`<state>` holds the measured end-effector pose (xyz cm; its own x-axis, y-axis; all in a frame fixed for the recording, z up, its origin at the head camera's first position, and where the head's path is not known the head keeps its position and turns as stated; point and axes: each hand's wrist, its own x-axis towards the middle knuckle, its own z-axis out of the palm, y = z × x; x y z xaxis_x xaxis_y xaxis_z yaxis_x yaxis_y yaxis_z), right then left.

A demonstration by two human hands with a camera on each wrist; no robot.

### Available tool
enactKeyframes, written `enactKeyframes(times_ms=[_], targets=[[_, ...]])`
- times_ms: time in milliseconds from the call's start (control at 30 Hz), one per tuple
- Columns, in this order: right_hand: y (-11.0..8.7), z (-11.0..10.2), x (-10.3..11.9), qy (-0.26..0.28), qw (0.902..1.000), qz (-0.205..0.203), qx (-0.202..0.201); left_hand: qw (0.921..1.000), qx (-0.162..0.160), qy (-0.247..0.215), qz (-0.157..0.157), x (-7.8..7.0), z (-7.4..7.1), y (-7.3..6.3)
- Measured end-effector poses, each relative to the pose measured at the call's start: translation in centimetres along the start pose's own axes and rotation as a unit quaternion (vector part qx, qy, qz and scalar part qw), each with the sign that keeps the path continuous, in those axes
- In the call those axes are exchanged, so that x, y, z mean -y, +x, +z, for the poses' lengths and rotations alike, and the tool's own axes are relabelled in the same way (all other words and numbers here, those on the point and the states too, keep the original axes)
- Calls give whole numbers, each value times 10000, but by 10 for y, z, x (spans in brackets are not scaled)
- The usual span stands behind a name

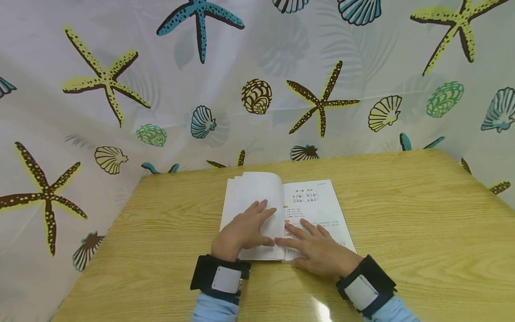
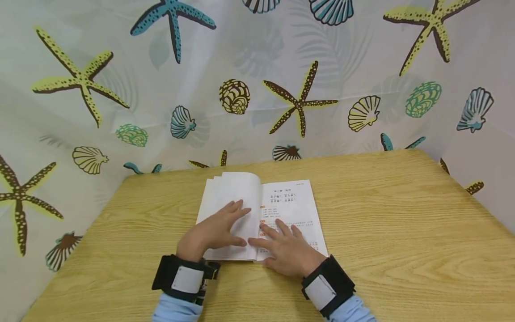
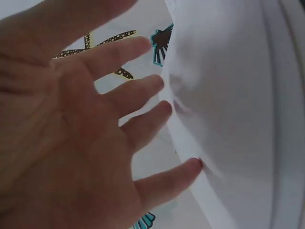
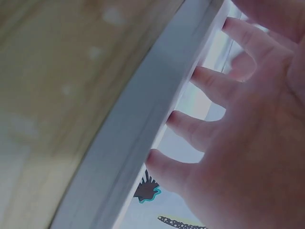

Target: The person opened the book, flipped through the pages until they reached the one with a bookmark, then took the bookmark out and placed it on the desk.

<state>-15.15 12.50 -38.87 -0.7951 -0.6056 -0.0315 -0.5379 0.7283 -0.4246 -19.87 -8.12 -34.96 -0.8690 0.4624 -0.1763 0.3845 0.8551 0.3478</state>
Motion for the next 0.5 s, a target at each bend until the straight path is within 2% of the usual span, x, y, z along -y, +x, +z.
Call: enactKeyframes(times_ms=[67, 167, 500], targets=[[0, 0, 0, 8, 10000, 13, 4, 9989, 386, -63, -262, -2, 4, 1], [0, 0, 1, 1, 10000, 46, 26, 9967, 626, -148, -489, -3, 8, 1], [1, 0, 2, -20, 9999, 122, 69, 9946, 657, -360, -719, -3, 13, 4]])
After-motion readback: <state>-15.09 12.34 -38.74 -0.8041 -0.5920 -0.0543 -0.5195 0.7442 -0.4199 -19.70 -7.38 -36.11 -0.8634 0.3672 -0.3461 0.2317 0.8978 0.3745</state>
